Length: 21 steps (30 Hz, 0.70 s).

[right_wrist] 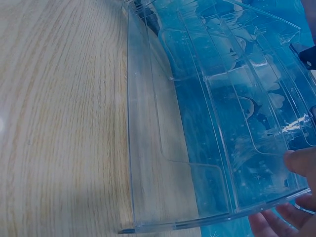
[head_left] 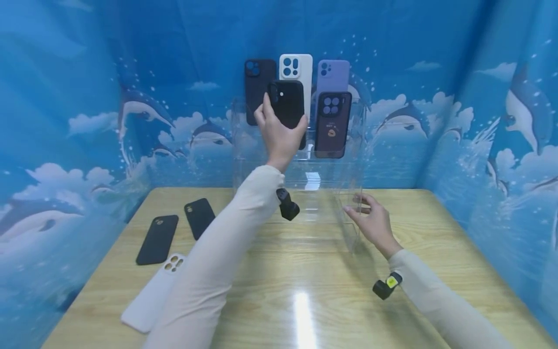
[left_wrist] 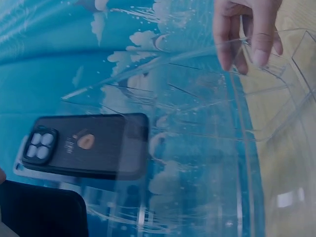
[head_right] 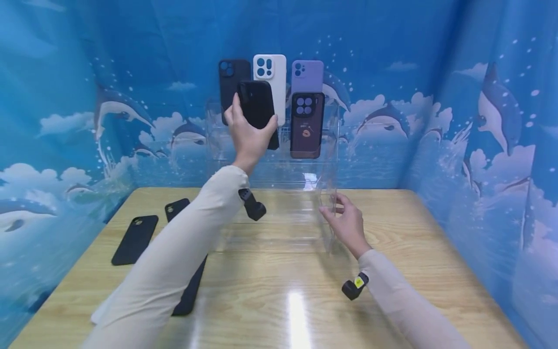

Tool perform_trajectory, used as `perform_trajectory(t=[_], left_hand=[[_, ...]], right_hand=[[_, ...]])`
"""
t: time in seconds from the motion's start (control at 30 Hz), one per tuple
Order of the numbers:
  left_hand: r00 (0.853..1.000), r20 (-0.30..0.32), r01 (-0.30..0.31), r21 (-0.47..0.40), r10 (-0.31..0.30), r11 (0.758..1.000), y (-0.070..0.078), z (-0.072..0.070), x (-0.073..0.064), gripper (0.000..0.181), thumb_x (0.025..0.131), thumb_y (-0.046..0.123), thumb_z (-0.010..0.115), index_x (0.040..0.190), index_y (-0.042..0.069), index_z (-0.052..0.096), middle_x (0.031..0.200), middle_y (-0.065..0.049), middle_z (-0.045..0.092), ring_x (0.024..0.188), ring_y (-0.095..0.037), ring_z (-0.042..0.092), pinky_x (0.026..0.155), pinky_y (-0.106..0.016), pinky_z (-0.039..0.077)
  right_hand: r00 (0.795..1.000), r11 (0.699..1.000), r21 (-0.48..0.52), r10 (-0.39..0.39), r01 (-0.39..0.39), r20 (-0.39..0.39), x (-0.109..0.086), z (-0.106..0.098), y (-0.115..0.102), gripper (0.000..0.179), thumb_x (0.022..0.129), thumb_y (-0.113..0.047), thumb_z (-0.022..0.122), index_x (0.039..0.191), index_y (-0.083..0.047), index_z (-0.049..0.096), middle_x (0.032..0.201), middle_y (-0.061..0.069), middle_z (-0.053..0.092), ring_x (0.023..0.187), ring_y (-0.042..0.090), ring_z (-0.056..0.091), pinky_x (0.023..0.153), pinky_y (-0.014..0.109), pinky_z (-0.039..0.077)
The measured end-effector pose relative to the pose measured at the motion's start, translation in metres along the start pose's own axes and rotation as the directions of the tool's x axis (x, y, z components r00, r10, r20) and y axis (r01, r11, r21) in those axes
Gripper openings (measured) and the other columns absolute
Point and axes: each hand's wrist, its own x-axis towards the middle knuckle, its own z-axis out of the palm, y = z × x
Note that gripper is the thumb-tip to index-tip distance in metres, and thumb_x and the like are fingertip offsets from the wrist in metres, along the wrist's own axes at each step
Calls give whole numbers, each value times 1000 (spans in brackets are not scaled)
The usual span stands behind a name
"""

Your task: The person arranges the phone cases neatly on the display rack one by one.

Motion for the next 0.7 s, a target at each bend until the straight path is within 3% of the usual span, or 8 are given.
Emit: perform_trajectory(t=[0.33, 0.7], left_hand=[[996, -38, -79, 45, 81, 996, -16, 15, -4, 93, 82, 31, 76, 152, 7, 21, 144, -9, 31, 133, -18, 33, 111, -25, 33], [996, -73, -49, 118, 58, 992, -19, 25, -5, 91, 83, 32, 74, 152, 8, 20, 144, -9, 31, 134, -20, 32, 111, -25, 32]], right_hand=[[1000, 1000, 5, 6, -6, -5, 0, -1, 1, 63, 92, -38, 64, 142, -5, 44, 136, 21, 51, 112, 40, 59, 84, 50, 55], [1000, 999, 25, 26, -26, 1, 1, 0, 0, 64, 91, -36, 65, 142, -4, 43, 137, 21, 50, 113, 39, 58, 84, 49, 55]])
